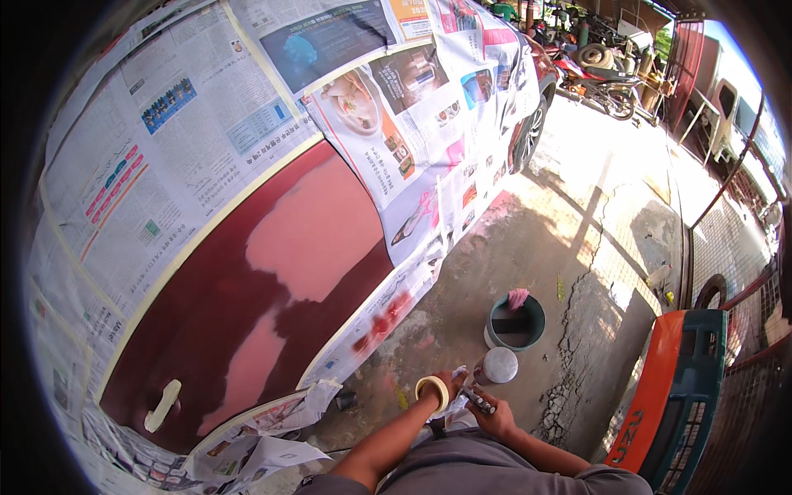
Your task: The person applies masking tape over newspaper covering a car's hood, then uses a spray gun to apply red paint to the exposed surface. They walk through the garage, retrieve a small metal part, and clean it with a cloth and solvent.
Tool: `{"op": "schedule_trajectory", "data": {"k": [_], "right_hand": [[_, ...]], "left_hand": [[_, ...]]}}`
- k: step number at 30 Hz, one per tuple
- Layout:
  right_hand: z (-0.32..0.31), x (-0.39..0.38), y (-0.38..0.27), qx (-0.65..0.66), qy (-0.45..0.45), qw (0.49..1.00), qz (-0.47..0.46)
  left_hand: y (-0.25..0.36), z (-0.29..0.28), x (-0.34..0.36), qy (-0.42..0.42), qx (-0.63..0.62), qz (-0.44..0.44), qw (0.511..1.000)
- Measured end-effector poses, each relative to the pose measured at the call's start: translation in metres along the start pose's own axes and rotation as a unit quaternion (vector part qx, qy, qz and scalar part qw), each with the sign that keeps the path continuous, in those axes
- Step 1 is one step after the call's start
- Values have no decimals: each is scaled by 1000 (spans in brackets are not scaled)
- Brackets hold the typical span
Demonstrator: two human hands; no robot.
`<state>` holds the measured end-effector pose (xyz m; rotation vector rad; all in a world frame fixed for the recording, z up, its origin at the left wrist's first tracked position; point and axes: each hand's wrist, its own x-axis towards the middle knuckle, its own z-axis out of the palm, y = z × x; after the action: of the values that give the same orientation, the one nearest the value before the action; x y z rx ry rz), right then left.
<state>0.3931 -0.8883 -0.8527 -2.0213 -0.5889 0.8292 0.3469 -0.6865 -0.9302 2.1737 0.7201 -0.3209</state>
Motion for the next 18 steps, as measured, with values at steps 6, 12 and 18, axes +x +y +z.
{"op": "schedule_trajectory", "data": {"k": [6,12,18], "right_hand": [[12,-25,-5,-43,-20,998,-34],[38,-50,0,-46,-54,997,-42],[43,-72,8,-53,-57,996,-53]], "left_hand": [[-8,0,-46,31,-35,-22,999],[-22,2,-95,55,-38,-64,996],[-23,6,-123,84,-70,-63,992]]}}
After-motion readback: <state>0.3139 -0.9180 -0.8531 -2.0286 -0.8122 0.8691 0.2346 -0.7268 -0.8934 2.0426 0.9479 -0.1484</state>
